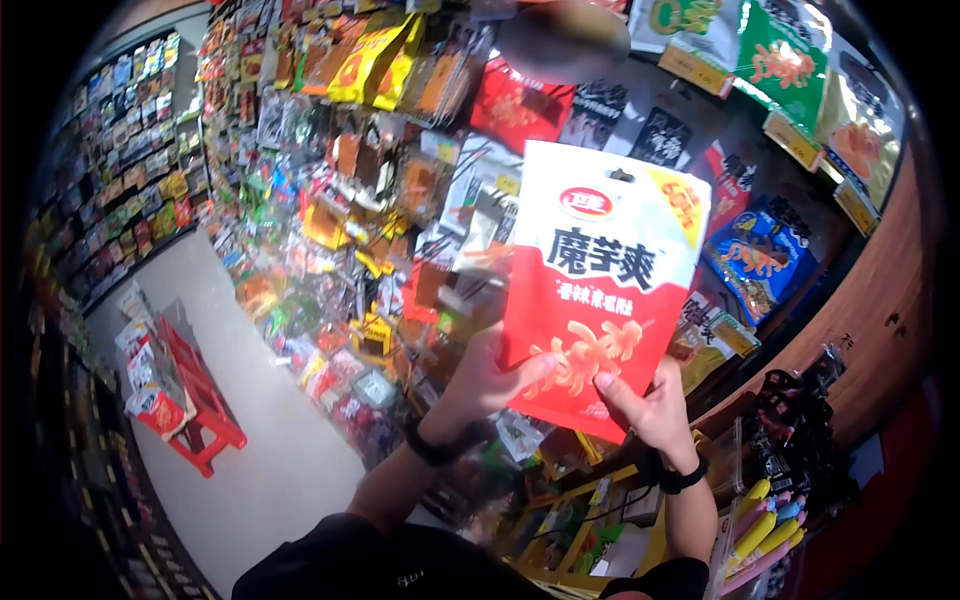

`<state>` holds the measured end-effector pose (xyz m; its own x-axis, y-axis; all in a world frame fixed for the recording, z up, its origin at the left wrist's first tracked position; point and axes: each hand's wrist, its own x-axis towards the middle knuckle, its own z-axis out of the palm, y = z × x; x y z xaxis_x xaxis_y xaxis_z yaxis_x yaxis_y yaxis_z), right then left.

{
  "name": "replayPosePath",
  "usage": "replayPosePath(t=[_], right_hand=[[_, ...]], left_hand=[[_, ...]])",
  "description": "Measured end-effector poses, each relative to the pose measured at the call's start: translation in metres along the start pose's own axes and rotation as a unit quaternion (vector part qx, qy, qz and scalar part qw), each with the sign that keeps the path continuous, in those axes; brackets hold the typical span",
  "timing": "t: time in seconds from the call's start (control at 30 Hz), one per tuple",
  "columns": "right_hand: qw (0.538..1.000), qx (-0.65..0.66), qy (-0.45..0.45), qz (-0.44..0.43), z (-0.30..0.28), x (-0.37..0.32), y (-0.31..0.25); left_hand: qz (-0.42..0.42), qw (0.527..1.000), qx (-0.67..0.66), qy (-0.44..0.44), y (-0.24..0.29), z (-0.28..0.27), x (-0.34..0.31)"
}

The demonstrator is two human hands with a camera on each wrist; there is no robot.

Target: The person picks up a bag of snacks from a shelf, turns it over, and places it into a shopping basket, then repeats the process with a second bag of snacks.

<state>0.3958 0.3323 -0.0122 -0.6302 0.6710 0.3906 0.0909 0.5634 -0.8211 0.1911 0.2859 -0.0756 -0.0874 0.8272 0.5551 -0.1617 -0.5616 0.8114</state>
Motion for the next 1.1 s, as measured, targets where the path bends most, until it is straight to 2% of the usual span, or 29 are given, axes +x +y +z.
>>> replayPosePath(t=[0.1,0.17,0.2,0.23,0.3,0.4,0.47,0.57,0.63,0.67,0.77,0.8,0.9,1.0,1.07,1.1], right_hand=[[0.999,0.026,-0.031,0.022,0.016,-0.014,0.011],[0.991,0.102,-0.024,0.078,0.03,-0.02,0.016],[0.99,0.088,-0.053,0.094,0.031,-0.021,0.022],[0.99,0.091,-0.058,0.096,0.038,-0.019,0.025],[0.989,0.136,-0.007,0.055,0.058,-0.022,0.03],[0.986,0.14,-0.061,0.069,0.061,-0.028,0.055],[0.978,0.149,-0.106,0.1,0.063,-0.032,0.056],[0.973,0.168,-0.119,0.109,0.073,-0.037,0.04],[0.979,0.137,-0.113,0.104,0.078,-0.042,0.048],[0.985,0.103,-0.101,0.094,0.082,-0.044,0.051],[0.982,0.115,-0.11,0.1,0.099,-0.043,0.044],[0.969,0.174,-0.107,0.138,0.104,-0.044,0.051],[0.954,0.186,-0.145,0.186,0.113,-0.05,0.044],[0.968,0.144,-0.131,0.16,0.13,-0.07,0.034],[0.965,0.167,-0.122,0.165,0.143,-0.09,0.036],[0.959,0.175,-0.128,0.18,0.147,-0.099,0.039]], left_hand=[[-0.01,0.997,0.027,0.075,-0.003,0.003,-0.029],[-0.054,0.993,0.049,0.09,-0.004,-0.002,-0.051],[-0.076,0.991,0.054,0.092,-0.005,-0.003,-0.059],[-0.096,0.989,0.06,0.092,-0.005,-0.005,-0.066],[-0.119,0.985,0.085,0.093,-0.008,-0.003,-0.08],[-0.066,0.987,0.097,0.113,-0.022,-0.004,-0.101],[-0.088,0.985,0.062,0.134,-0.019,-0.001,-0.111],[-0.113,0.98,0.015,0.162,-0.02,0.0,-0.129],[-0.161,0.98,0.06,0.103,-0.028,-0.005,-0.147],[-0.165,0.979,0.057,0.103,-0.027,-0.006,-0.152],[-0.115,0.983,0.051,0.13,-0.019,-0.009,-0.157],[-0.112,0.98,0.088,0.137,-0.017,-0.013,-0.159],[-0.112,0.971,0.138,0.16,-0.009,-0.016,-0.174],[-0.103,0.968,0.165,0.161,-0.001,-0.029,-0.19],[-0.136,0.972,0.17,0.093,0.007,-0.037,-0.207],[-0.14,0.971,0.169,0.095,0.008,-0.039,-0.216]])
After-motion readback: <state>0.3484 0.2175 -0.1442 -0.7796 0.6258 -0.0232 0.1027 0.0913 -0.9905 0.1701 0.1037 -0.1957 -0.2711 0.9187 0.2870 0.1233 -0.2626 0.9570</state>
